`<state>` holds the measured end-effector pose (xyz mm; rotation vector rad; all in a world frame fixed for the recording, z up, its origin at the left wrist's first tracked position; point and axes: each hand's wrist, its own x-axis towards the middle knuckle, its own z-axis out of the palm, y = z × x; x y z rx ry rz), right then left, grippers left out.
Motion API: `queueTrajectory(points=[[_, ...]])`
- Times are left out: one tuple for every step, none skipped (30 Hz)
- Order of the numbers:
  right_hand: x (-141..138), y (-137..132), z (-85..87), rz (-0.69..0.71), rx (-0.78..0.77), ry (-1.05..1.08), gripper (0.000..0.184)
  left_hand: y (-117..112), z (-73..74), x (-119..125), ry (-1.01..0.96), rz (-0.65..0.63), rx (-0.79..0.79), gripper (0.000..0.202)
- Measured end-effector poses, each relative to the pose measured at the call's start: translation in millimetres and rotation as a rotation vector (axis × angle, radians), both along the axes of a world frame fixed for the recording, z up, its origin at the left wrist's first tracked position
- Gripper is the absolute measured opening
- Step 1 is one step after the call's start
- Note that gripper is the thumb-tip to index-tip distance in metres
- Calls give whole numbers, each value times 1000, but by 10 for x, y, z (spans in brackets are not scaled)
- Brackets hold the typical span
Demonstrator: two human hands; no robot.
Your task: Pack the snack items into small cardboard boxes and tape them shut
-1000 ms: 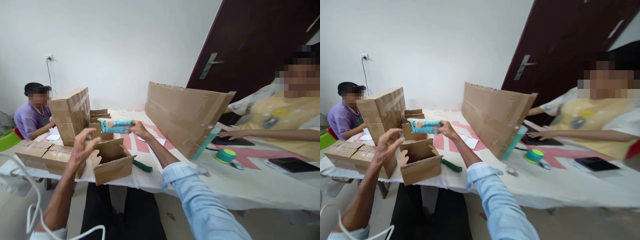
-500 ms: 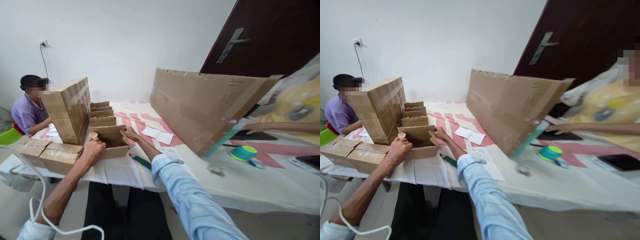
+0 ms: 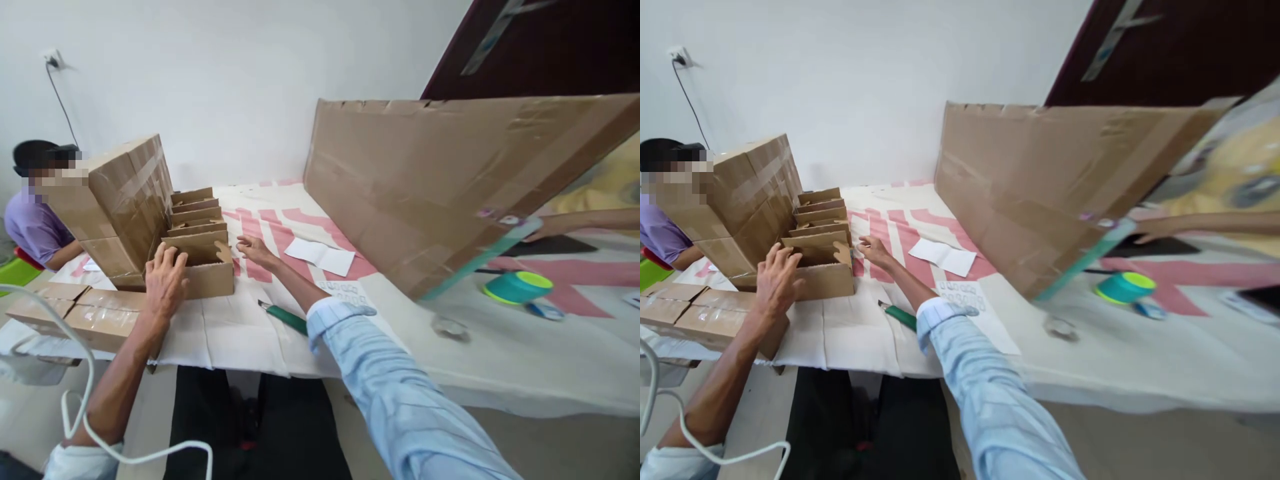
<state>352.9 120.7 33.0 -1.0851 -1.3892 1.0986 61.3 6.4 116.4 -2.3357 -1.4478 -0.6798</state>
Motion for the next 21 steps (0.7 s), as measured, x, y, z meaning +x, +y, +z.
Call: queueTrajectory(points=[[55, -46, -6, -66, 2, -41, 29, -113, -68, 47, -73, 0, 18, 31], [106, -104, -11, -109, 5, -89, 29, -209, -165, 97, -143, -5, -2, 18], [152, -180, -17, -136, 13, -133, 28, -276, -288, 147, -204, -17, -73, 9], [193, -275, -28, -149, 23, -168, 26, -307, -432, 195, -269, -31, -186, 6], [228, -391, -48, -150, 29, -186, 24, -298, -587, 239, -360, -39, -322, 6], [259, -528, -81, -149, 33, -201, 22, -251, -740, 280, -482, -23, -448, 9], [287, -684, -129, -150, 41, -227, 21, -172, -882, 315, -609, 17, -533, 11], [315, -854, -194, -150, 52, -266, 22, -69, -1003, 344, -663, 47, -563, 13], [342, -1031, -275, -152, 87, -349, 25, 47, -1101, 368, -705, 81, -568, 16], [371, -1208, -370, -158, 128, -452, 28, 167, -1174, 387, -735, 112, -560, 19], [401, -1377, -474, -172, 163, -547, 31, 285, -1226, 400, -749, 139, -546, 24], [432, -1533, -584, -189, 191, -632, 32, 395, -1260, 409, -765, 164, -537, 29], [463, -1669, -696, -209, 211, -704, 33, 499, -1283, 414, -778, 185, -533, 33], [493, -1783, -804, -227, 221, -762, 34, 596, -1298, 417, -787, 199, -534, 35], [520, -1873, -907, -245, 226, -807, 34, 691, -1306, 419, -794, 205, -537, 36], [544, -1941, -1000, -262, 227, -840, 35, 785, -1310, 422, -798, 202, -543, 35], [563, -1988, -1083, -280, 227, -863, 34, 880, -1308, 428, -799, 190, -550, 34], [578, -2016, -1153, -301, 231, -876, 33, 977, -1298, 439, -796, 170, -561, 32], [587, -2028, -1210, -326, 240, -884, 31, 1074, -1280, 456, -787, 141, -575, 31], [594, -2029, -1255, -350, 254, -890, 29, 1166, -1252, 481, -775, 105, -592, 29], [597, -2022, -1289, -369, 273, -896, 28, 1248, -1216, 513, -758, 62, -610, 30]])
